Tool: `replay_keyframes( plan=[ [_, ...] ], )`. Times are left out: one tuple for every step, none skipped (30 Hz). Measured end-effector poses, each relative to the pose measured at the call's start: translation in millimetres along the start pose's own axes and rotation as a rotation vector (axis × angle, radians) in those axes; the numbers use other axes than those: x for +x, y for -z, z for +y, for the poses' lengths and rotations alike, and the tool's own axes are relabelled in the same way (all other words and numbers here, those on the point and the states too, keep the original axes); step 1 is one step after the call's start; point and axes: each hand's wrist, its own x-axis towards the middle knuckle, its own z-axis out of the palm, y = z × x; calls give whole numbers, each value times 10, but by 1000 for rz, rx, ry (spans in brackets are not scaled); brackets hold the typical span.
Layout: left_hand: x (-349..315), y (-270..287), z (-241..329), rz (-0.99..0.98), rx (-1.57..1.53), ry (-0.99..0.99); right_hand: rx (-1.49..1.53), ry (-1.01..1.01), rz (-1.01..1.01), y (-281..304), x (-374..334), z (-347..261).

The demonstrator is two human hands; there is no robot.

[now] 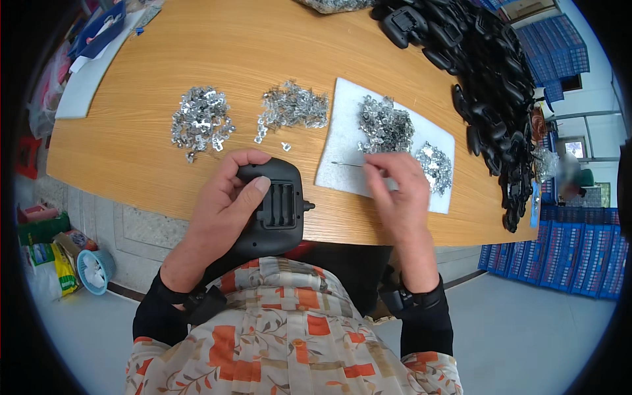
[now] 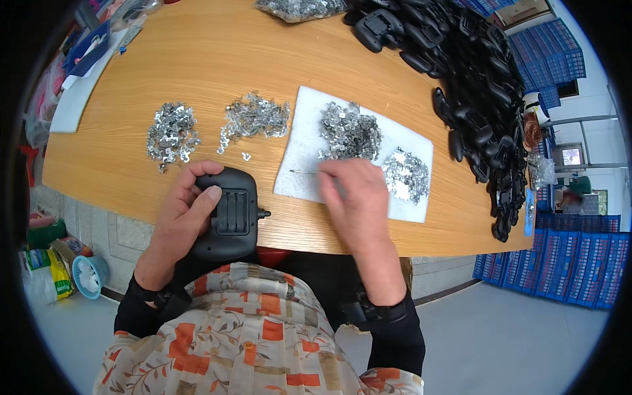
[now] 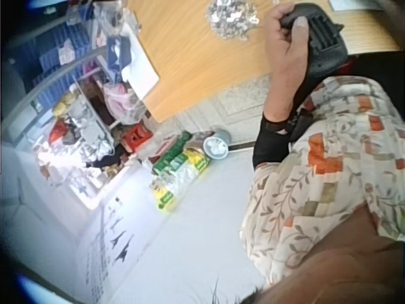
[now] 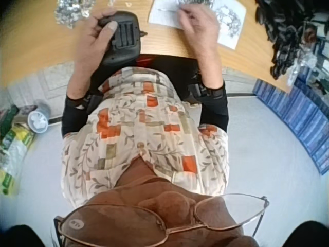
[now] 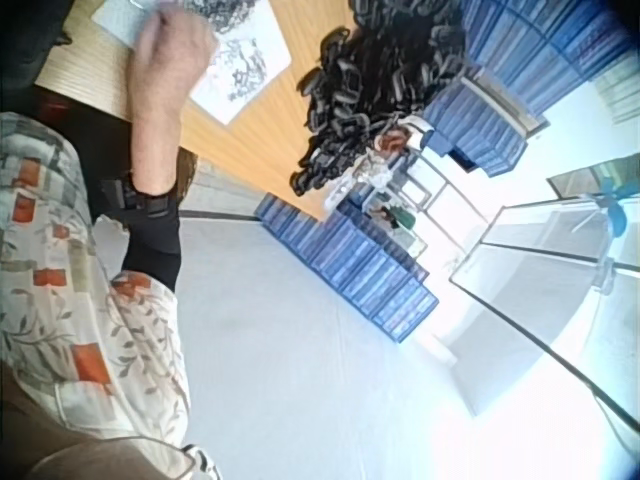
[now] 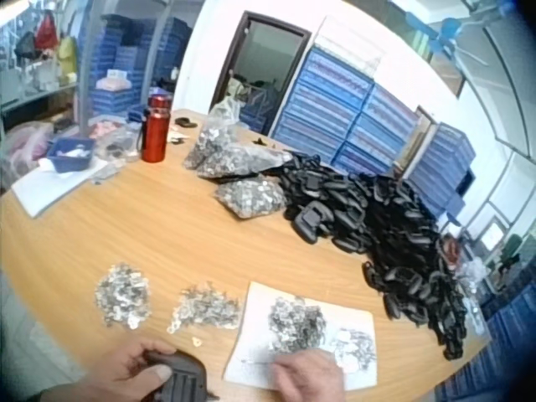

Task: Assembling the components of a game controller at a workstation.

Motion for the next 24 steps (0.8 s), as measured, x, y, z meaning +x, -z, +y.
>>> replay_keyframes(
  plan=[
    [0, -6, 1, -26, 3, -27, 1, -130, 48, 108, -87, 61],
    [10, -17, -4, -50, 9, -54, -2, -134, 49, 188, -154, 139],
    [12, -37, -5, -54, 10, -53, -98, -123, 30, 257, -213, 210],
    [7, -58, -5, -53, -27, -75, -192, -110, 12, 291, -249, 252],
    [12, -83, -9, -55, -63, -96, -195, -117, 16, 292, -270, 272],
    [21, -99, -9, -62, -60, -94, -216, -108, 2, 285, -276, 289],
    [31, -107, -7, -59, -38, -99, -237, -99, -11, 279, -284, 308],
    [36, -109, -8, -53, -15, -106, -238, -102, -7, 265, -296, 339],
    [40, -113, -13, -57, -11, -107, -198, -114, -11, 249, -312, 374],
    [45, -116, -22, -52, 0, -112, -158, -124, -15, 242, -328, 391],
    [47, -111, -29, -41, 11, -117, -155, -123, -14, 230, -333, 382],
    [46, -111, -34, -39, 13, -118, -128, -111, -26, 217, -345, 362],
    [43, -111, -39, -36, 10, -120, -101, -98, -38, 198, -353, 337],
    [41, -121, -36, -35, 9, -122, -101, -99, -34, 176, -359, 298],
    [42, -130, -34, -38, 11, -124, -91, -91, -29, 138, -359, 246],
    [44, -138, -32, -31, 12, -130, -81, -82, -24, 106, -352, 199],
    [42, -137, -37, -23, 12, -135, -80, -83, -21, 74, -339, 156],
    [38, -134, -39, -25, 15, -135, -70, -97, -14, 49, -321, 114],
    [34, -130, -39, -26, 27, -129, -61, -111, -8, 19, -308, 85],
    [34, -129, -35, -28, 37, -124, -44, -134, 59, -11, -291, 77],
    [36, -133, -31, -29, 37, -125, -45, -134, 59, -24, -260, 80],
    [39, -140, -26, -36, 17, -122, -106, -163, 80, -32, -217, 87],
    [37, -141, -25, -42, -1, -118, -166, -191, 100, -47, -170, 86],
    [36, -136, -31, -41, -1, -117, -213, -210, 105, -61, -98, 38]
  ],
)
